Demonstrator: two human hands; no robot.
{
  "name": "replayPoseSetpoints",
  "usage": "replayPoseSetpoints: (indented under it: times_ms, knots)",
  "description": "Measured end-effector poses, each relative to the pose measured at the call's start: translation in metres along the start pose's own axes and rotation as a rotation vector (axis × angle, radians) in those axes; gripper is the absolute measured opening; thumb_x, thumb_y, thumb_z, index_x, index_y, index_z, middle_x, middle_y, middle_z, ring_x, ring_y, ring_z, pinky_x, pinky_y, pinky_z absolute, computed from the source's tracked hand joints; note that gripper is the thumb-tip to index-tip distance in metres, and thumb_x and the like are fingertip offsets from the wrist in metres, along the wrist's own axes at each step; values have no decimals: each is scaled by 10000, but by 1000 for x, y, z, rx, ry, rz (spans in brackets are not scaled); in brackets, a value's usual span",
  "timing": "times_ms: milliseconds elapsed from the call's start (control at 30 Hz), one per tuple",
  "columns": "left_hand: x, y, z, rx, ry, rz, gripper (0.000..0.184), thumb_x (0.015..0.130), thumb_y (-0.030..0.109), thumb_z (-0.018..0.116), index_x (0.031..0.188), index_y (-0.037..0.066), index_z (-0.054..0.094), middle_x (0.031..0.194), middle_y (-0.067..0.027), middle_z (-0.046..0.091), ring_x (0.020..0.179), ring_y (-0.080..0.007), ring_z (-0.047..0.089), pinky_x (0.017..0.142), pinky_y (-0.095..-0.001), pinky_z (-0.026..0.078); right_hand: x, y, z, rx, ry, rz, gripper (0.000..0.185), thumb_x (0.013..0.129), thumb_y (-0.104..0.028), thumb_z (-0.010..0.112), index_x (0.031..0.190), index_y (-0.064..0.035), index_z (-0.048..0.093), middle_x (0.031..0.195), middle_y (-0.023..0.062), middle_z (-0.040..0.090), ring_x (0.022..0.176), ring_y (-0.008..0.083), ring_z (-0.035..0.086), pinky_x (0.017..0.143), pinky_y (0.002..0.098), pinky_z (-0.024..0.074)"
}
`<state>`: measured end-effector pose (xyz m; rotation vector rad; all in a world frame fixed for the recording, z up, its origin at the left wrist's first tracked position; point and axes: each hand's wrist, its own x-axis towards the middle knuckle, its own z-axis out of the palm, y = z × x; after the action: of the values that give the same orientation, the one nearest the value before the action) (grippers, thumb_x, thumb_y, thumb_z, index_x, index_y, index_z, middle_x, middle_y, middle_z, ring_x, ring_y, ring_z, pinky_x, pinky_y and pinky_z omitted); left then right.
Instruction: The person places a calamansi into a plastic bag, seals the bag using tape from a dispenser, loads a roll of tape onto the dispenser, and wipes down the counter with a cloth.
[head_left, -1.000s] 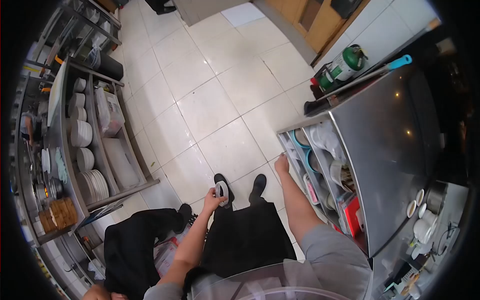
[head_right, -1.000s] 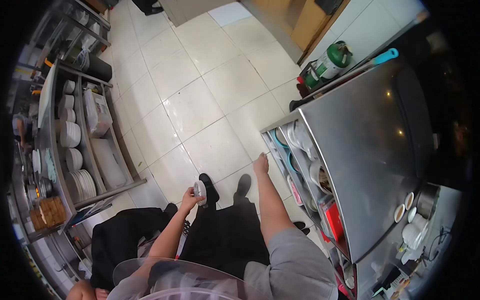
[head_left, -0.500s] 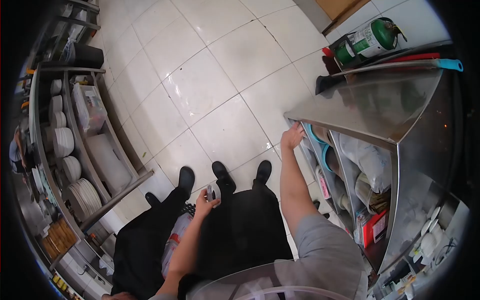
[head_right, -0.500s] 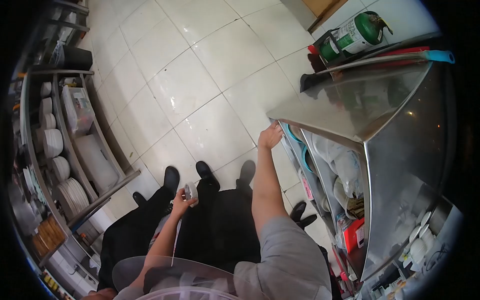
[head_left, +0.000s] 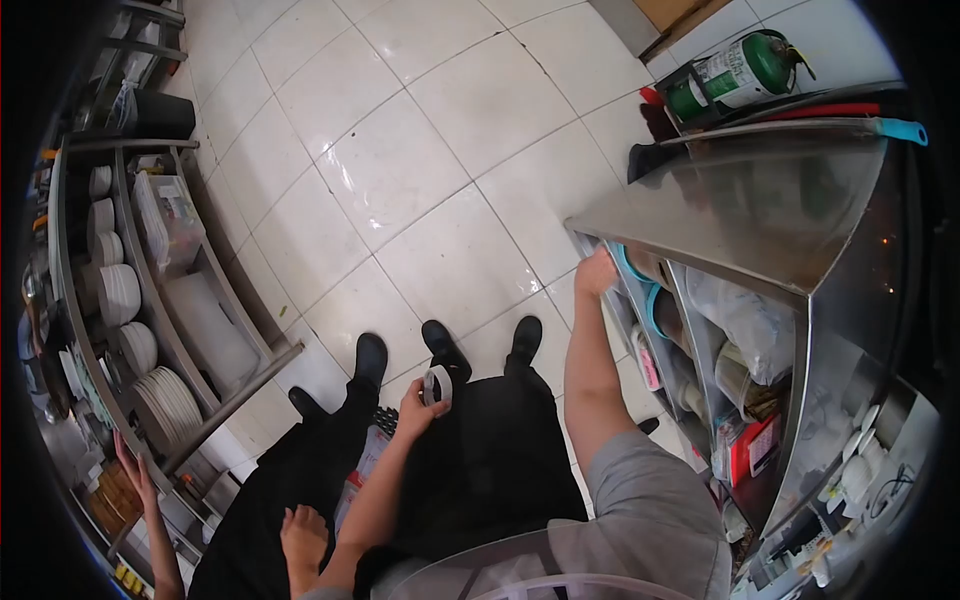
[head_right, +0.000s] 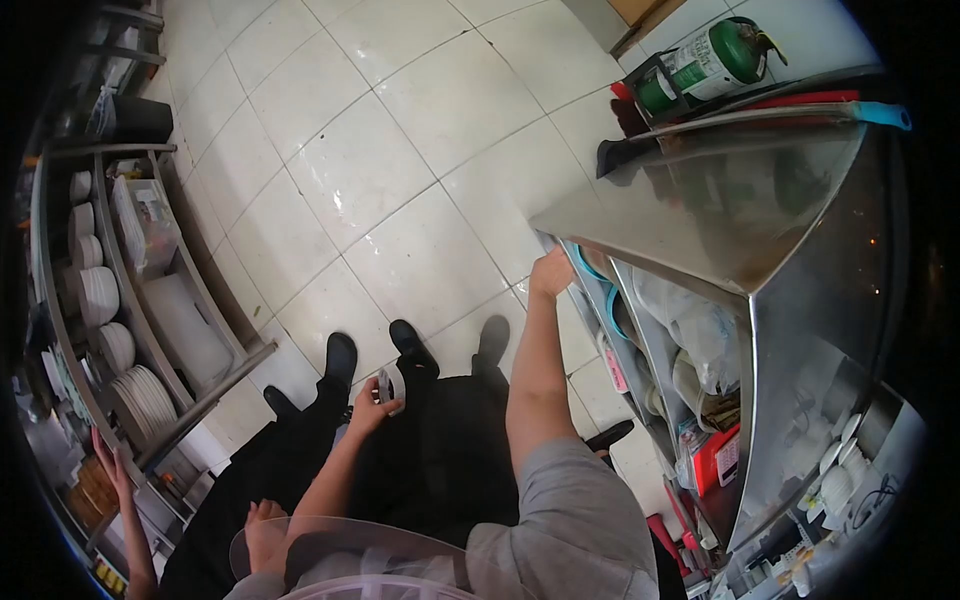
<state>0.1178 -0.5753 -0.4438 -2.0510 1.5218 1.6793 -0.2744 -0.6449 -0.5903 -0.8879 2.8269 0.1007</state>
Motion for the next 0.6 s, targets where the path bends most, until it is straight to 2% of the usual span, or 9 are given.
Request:
replayPoseSetpoints:
  times_ms: [67,133,233,333,467,533,567,600]
  knots:
    - [2,-3,-3,18,6,36,674,594,209,740,1142,-28,428,931,-180,588,843,-239,592,738,-325,471,-1,-12,-21,-4,79,13,161,700,-69,541,849,-24,583,809,155,585,678,326,583,551,396,470]
    - [-2,10,-12,-49,-5,-58,686,593,206,740,1151,-30,421,949,-184,582,857,-241,590,749,-329,468,-1,-16,-24,-13,154,28,122,697,-69,545,795,-25,603,774,151,593,657,321,587,533,396,469]
    - [-1,10,-17,-8,-2,-78,693,591,202,742,1155,-34,417,967,-181,577,853,-238,592,748,-328,470,1,-7,-3,20,145,42,91,691,-68,551,745,-34,614,779,153,596,698,310,587,578,396,469]
    - [-2,17,-17,-76,-29,-78,697,587,200,746,1154,-36,418,998,-178,565,874,-235,584,761,-326,465,2,0,-7,-9,200,-76,96,681,-61,554,756,-38,612,791,153,595,741,312,584,626,411,463]
    - [11,-3,-3,-71,-69,-52,674,589,170,738,1144,-50,423,1015,-180,559,929,-220,563,790,-319,449,-5,-4,-10,11,98,-70,265,670,-31,539,935,-23,545,846,165,585,787,335,568,673,445,443]
    - [19,6,2,-80,-135,-22,719,615,120,703,1237,44,351,1056,-147,518,914,-225,553,747,-321,466,-9,-9,-9,38,45,-63,329,668,-17,530,996,-10,507,865,169,581,789,347,564,673,455,439]
    - [23,10,5,-78,-135,-20,719,615,120,703,1237,44,351,1056,-147,518,914,-225,553,747,-321,466,-15,-10,-8,53,294,-225,348,676,-1,509,1022,6,472,858,188,569,808,368,546,692,459,428]
    - [28,25,6,-222,-164,12,734,614,69,661,1260,93,313,1077,-138,485,917,-226,538,736,-323,467,-18,-10,-8,69,547,-385,367,684,14,489,1048,23,437,852,206,558,826,389,527,711,464,418]
